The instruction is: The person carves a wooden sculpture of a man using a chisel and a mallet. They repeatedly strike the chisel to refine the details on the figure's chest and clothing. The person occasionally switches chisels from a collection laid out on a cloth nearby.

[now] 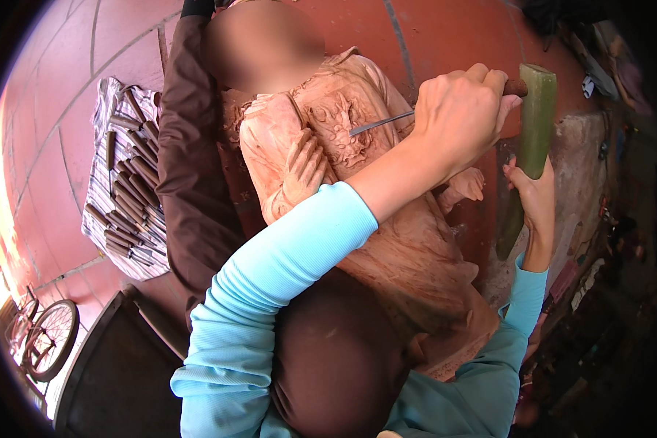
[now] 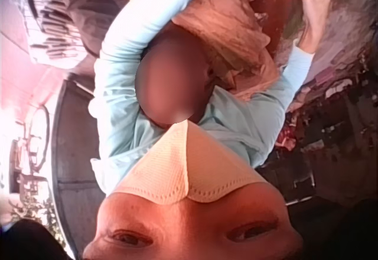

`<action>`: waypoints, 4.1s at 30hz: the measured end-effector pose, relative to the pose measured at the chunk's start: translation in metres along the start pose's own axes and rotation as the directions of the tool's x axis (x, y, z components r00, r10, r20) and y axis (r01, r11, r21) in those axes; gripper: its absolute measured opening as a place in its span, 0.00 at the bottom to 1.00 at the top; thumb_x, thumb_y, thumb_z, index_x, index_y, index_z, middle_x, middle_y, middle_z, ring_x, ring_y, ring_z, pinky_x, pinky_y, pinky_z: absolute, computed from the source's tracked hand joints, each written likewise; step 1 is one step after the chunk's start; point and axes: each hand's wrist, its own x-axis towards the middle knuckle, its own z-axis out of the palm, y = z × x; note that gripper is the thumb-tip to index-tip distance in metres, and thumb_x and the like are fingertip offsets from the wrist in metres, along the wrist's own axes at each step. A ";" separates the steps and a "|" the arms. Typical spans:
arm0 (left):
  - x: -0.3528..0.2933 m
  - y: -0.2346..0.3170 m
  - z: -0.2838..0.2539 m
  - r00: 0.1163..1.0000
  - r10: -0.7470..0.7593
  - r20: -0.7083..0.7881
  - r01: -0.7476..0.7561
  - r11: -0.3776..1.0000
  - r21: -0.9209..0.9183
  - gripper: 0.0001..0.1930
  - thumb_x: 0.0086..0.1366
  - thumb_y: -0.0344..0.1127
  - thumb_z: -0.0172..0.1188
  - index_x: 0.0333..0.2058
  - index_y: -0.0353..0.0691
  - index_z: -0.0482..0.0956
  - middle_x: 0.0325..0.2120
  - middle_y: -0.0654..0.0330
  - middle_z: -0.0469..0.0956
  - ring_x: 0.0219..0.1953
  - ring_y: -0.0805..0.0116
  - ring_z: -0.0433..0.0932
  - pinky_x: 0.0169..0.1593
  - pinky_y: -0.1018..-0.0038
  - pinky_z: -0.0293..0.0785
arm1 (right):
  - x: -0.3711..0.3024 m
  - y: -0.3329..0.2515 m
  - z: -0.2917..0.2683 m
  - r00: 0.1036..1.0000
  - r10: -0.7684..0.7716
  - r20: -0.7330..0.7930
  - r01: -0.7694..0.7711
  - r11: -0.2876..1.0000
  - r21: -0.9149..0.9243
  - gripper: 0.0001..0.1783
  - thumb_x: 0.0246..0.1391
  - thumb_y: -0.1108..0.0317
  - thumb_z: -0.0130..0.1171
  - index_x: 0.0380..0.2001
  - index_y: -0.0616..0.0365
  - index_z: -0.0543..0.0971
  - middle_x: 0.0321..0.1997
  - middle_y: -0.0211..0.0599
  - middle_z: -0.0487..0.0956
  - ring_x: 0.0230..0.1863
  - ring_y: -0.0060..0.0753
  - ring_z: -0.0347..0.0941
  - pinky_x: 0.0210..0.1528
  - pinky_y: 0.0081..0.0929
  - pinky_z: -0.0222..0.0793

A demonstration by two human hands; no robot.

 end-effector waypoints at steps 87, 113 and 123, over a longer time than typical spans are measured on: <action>-0.059 0.011 -0.099 0.823 0.544 0.162 -0.389 0.748 -0.538 0.09 0.40 0.36 0.61 0.17 0.43 0.69 0.11 0.64 0.69 0.14 0.66 0.73 0.14 0.70 0.64 | -0.117 -0.023 0.024 0.460 -0.887 -0.051 0.765 0.425 -0.483 0.38 0.49 0.90 0.51 0.59 0.49 0.52 0.33 0.42 0.69 0.26 0.36 0.65 0.30 0.37 0.66; -0.053 0.020 -0.080 0.844 0.529 -0.090 -0.517 0.755 -0.403 0.21 0.49 0.53 0.65 0.32 0.42 0.78 0.20 0.67 0.66 0.18 0.73 0.68 0.17 0.77 0.61 | -0.123 -0.005 0.015 0.628 -0.726 -0.278 0.601 0.681 -0.419 0.50 0.53 0.33 0.53 0.61 0.66 0.52 0.40 0.42 0.72 0.39 0.36 0.73 0.46 0.37 0.69; -0.055 0.016 -0.087 0.841 0.490 -0.232 -0.538 0.706 -0.461 0.21 0.48 0.55 0.65 0.31 0.43 0.79 0.18 0.69 0.66 0.16 0.75 0.65 0.17 0.78 0.56 | -0.117 -0.033 0.013 0.522 -0.851 -0.054 0.660 0.443 -0.606 0.37 0.51 0.88 0.53 0.62 0.63 0.50 0.32 0.44 0.71 0.30 0.36 0.69 0.35 0.35 0.69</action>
